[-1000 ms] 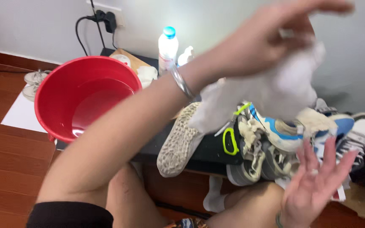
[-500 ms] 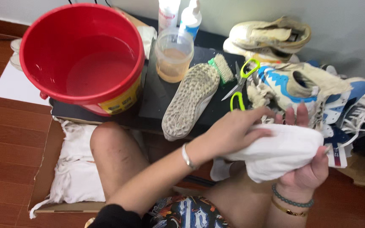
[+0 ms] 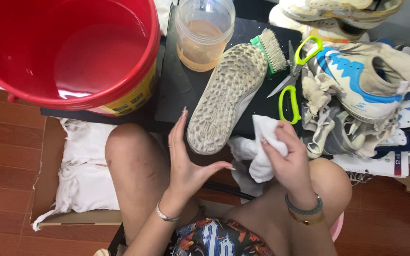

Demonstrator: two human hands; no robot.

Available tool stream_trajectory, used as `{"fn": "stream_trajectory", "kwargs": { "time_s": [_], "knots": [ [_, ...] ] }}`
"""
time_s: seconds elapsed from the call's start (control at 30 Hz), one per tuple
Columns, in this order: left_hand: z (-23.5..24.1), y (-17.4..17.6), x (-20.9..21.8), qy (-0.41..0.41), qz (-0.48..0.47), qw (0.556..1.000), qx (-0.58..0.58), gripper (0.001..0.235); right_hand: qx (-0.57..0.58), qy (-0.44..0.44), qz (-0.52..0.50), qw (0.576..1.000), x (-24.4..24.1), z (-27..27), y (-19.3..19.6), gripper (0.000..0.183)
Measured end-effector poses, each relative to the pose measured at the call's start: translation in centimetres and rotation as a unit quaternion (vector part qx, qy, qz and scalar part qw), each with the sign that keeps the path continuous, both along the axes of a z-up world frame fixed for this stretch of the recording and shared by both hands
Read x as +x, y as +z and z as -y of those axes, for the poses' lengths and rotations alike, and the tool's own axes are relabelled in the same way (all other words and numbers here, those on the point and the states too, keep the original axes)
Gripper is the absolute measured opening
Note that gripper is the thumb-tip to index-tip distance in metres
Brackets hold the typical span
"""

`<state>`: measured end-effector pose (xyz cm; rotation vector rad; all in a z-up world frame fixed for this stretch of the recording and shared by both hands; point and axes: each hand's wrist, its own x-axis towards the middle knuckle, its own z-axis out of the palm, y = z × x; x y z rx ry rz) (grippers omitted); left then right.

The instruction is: The person scrubs the sole of a white sneaker with a green brush, wipes it with a cloth, and applies a cleaning solution. They then use a cotton swab to clean the grooves of the sole.

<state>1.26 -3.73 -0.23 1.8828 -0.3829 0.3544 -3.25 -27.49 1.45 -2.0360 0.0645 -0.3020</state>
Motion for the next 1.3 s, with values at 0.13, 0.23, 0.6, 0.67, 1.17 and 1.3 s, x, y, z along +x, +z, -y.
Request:
{"fn": "stream_trajectory", "kwargs": {
  "time_s": [0.13, 0.23, 0.6, 0.67, 1.17, 1.3],
  "knots": [
    [1.2, -2.1, 1.0, -0.004, -0.025, 0.999, -0.035, 0.126, -0.105, 0.047, -0.010, 0.993, 2.6, -1.0, 1.4, 0.023],
    [1.6, -2.9, 1.7, 0.015, -0.031, 0.999, -0.029, 0.109, -0.161, 0.079, 0.009, 0.984, 4.2, -0.5, 2.1, 0.029],
    [0.4, -4.6, 2.5, -0.014, -0.012, 1.000, -0.010, 0.083, -0.347, 0.174, -0.011, 0.922, 9.2, 0.7, 4.7, 0.037],
    [0.7, -4.8, 2.5, -0.014, 0.000, 1.000, -0.008, 0.079, -0.392, 0.182, -0.008, 0.902, 9.1, -0.1, 5.2, 0.034],
    [1.2, -4.7, 0.7, -0.027, 0.045, 0.997, 0.052, 0.066, -0.573, 0.310, 0.050, 0.757, 7.1, -3.8, 6.8, 0.037],
    [1.4, -4.0, 0.4, -0.029, 0.023, 0.998, 0.045, 0.069, -0.575, 0.404, 0.050, 0.710, 5.4, -3.8, 7.0, 0.034]
  ]
}}
